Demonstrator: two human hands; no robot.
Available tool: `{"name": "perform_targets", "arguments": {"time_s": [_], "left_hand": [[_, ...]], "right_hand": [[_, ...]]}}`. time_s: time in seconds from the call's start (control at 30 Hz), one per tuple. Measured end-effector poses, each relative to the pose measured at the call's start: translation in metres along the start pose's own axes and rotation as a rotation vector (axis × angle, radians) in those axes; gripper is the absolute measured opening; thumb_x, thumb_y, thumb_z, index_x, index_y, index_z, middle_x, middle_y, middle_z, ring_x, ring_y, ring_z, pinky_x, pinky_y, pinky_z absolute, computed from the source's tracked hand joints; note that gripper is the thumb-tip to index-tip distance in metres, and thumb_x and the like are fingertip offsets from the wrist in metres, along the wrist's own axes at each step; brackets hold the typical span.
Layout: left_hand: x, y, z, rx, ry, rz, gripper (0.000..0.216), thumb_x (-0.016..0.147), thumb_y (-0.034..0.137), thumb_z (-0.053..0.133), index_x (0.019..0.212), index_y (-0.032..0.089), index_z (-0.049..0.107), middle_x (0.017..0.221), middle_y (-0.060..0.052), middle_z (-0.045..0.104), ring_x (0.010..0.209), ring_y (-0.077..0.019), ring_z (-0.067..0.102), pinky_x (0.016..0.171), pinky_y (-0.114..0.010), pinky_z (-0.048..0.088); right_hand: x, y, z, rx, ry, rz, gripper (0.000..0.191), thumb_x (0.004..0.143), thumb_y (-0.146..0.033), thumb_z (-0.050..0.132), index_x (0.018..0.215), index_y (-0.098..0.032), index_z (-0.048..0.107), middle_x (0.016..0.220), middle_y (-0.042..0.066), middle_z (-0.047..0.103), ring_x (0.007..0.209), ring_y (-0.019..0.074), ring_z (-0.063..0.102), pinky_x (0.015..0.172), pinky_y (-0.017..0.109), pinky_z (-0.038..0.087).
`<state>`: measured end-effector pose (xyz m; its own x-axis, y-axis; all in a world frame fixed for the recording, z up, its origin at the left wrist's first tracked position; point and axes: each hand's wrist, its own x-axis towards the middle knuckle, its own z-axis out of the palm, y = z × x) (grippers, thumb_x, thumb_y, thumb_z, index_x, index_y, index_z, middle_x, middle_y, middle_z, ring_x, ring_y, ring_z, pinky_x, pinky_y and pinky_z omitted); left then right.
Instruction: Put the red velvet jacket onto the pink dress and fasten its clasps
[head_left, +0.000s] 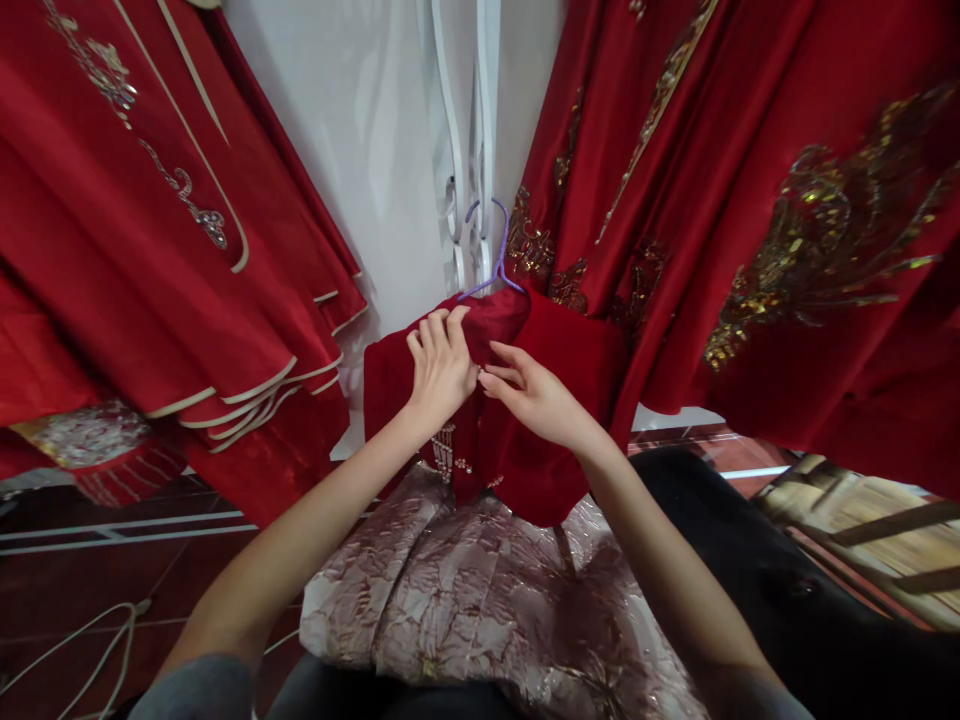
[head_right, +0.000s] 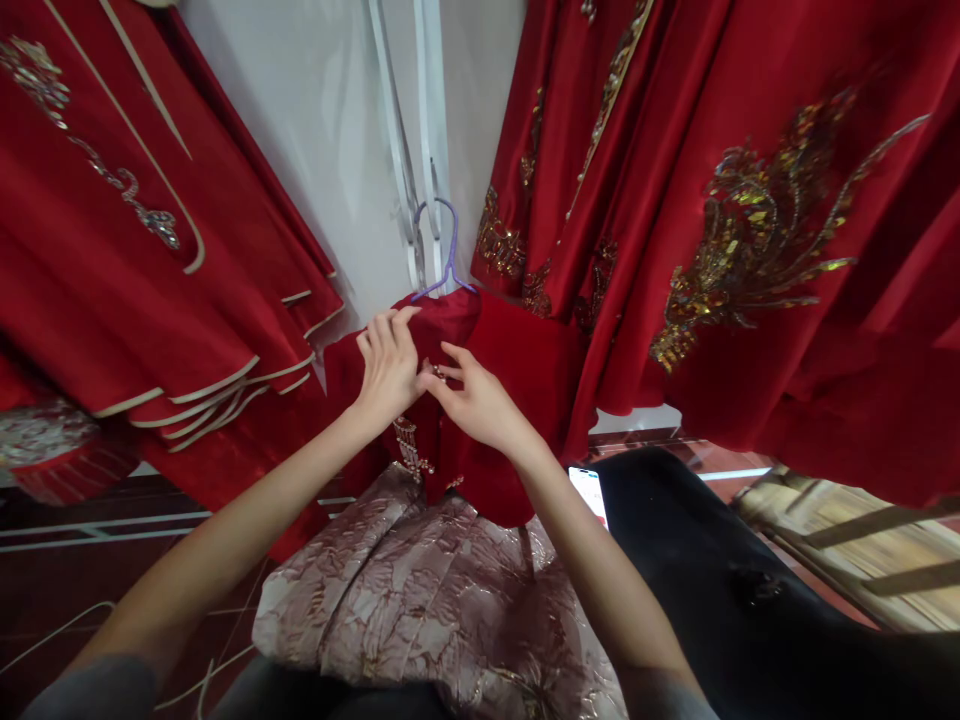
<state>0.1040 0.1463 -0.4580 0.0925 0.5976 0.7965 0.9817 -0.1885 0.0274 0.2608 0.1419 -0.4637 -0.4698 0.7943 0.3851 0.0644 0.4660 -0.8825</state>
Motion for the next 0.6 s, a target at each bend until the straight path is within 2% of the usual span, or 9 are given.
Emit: {"name": "perform_targets", "arguments": {"time_s": [0.1,0.2,0.27,0.37,0.47,0.53,0.6], "left_hand": [[-0.001,0.001,0.006,-0.126,0.051,-0.019,0.040,0.088,0.026,0.048,0.125,0.014,0.041,0.119,-0.021,0.050,0.109,-0.0353,0.048,0.087,-0.051,0.041],[-0.001,0.007,0.017,-0.170,0.052,-0.067,0.038,0.089,0.029,0.045,0.124,0.014,0.041,0.123,-0.023,0.048,0.112,-0.0371,0.047,0.089,-0.055,0.039],[0.000,0.013,0.023,-0.145,0.023,-0.076,0.040,0.088,0.022,0.042,0.127,0.012,0.039,0.127,-0.025,0.046,0.113,-0.0385,0.047,0.089,-0.058,0.038],[0.002,0.016,0.023,-0.089,0.008,-0.037,0.047,0.082,0.009,0.042,0.129,0.010,0.037,0.130,-0.028,0.045,0.115,-0.0408,0.047,0.087,-0.060,0.040],[0.000,0.006,0.008,-0.057,0.000,-0.029,0.053,0.075,0.000,0.042,0.128,0.009,0.038,0.128,-0.028,0.045,0.118,-0.0426,0.047,0.087,-0.058,0.043],[-0.002,-0.009,-0.004,-0.066,-0.011,-0.057,0.055,0.074,-0.001,0.042,0.128,0.007,0.038,0.128,-0.029,0.043,0.118,-0.0404,0.049,0.086,-0.053,0.047],[-0.006,-0.025,-0.013,-0.119,-0.043,-0.093,0.054,0.076,0.002,0.044,0.130,0.006,0.037,0.125,-0.028,0.046,0.110,-0.0348,0.056,0.081,-0.046,0.051]], "right_hand": [[0.022,-0.004,0.010,-0.167,0.053,-0.003,0.076,0.087,-0.044,0.053,0.149,-0.011,0.025,0.156,0.018,0.025,0.142,0.0302,0.030,0.110,0.046,0.040],[0.032,-0.006,0.011,-0.369,0.117,0.057,0.077,0.089,-0.044,0.049,0.150,-0.005,0.022,0.153,0.020,0.031,0.147,0.0324,0.008,0.118,0.052,0.022],[0.032,-0.007,0.008,-0.441,0.148,0.111,0.082,0.089,-0.046,0.047,0.150,0.000,0.018,0.152,0.024,0.030,0.147,0.0359,0.004,0.118,0.056,0.016],[0.022,-0.008,-0.005,-0.517,0.230,0.119,0.087,0.088,-0.051,0.048,0.150,0.001,0.016,0.152,0.026,0.028,0.145,0.0403,0.011,0.116,0.058,0.019],[0.008,-0.014,-0.032,-0.631,0.252,0.138,0.090,0.084,-0.058,0.051,0.148,0.000,0.024,0.146,0.028,0.038,0.142,0.0420,0.025,0.113,0.057,0.027],[0.001,-0.019,-0.053,-0.692,0.197,0.174,0.091,0.085,-0.062,0.049,0.146,0.000,0.027,0.139,0.029,0.046,0.136,0.0415,0.037,0.107,0.054,0.037],[-0.002,-0.025,-0.071,-0.729,0.127,0.190,0.087,0.086,-0.066,0.045,0.145,-0.004,0.032,0.124,0.026,0.058,0.121,0.0390,0.054,0.095,0.051,0.048]]}}
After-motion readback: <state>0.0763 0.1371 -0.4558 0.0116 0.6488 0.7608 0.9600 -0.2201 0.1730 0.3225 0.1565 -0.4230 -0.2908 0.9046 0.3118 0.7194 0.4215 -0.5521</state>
